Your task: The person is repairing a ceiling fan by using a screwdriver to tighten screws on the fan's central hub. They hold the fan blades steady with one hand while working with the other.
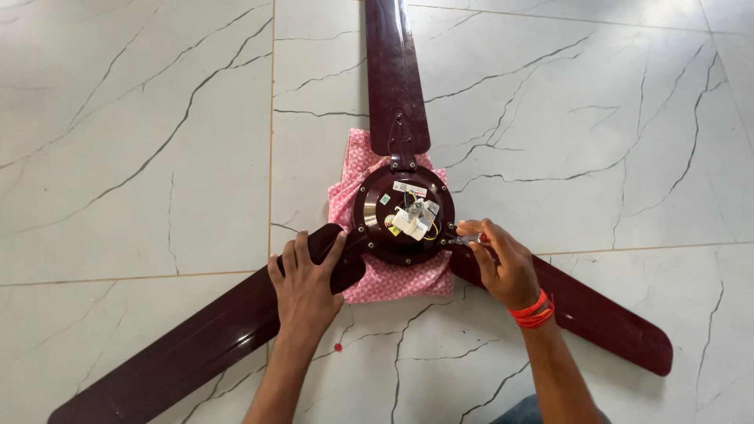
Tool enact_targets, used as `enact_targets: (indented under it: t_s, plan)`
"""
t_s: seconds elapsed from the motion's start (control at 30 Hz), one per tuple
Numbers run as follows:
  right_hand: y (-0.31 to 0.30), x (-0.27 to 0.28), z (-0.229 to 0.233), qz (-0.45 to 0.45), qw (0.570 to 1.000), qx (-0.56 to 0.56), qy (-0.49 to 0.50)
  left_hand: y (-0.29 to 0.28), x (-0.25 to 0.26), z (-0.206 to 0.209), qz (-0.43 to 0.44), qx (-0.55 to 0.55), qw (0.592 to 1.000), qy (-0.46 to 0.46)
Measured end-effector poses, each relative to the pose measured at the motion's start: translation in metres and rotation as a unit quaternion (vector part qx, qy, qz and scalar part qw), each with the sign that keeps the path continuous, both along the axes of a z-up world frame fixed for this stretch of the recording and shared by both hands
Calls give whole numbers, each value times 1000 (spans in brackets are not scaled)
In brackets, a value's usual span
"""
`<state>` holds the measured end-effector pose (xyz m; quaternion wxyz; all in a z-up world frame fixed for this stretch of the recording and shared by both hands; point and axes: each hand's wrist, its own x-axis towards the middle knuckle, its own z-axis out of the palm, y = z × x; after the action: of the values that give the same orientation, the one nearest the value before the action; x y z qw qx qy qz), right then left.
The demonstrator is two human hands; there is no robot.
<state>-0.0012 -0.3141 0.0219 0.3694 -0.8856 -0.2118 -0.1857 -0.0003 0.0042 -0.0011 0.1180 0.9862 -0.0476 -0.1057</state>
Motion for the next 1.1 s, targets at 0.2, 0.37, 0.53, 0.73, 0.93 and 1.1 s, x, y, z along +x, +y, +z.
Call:
enact_targets:
  t_s: [0.2, 0.37, 0.53, 0.73, 0.93, 1.1]
  plan:
    - [10, -11, 4, -159, 987, 8, 5, 2, 1, -3, -24, 43, 998, -31]
    - [8, -3, 23, -142, 982, -108, 63, 3, -3, -2, -18, 10, 999, -35]
    - [-7, 26, 43, 31, 931, -341, 128, 4, -3, -3, -22, 15, 998, -49]
    - [2, 53, 42, 158, 790, -577, 133, 5, -2, -3, -19, 7, 999, -51]
    - [28, 69, 47, 116, 745, -622, 208, 4, -4, -3, -19, 11, 998, -57]
    - [47, 63, 51, -64, 776, -536, 327, 1, -6, -2, -17, 6, 998, -64]
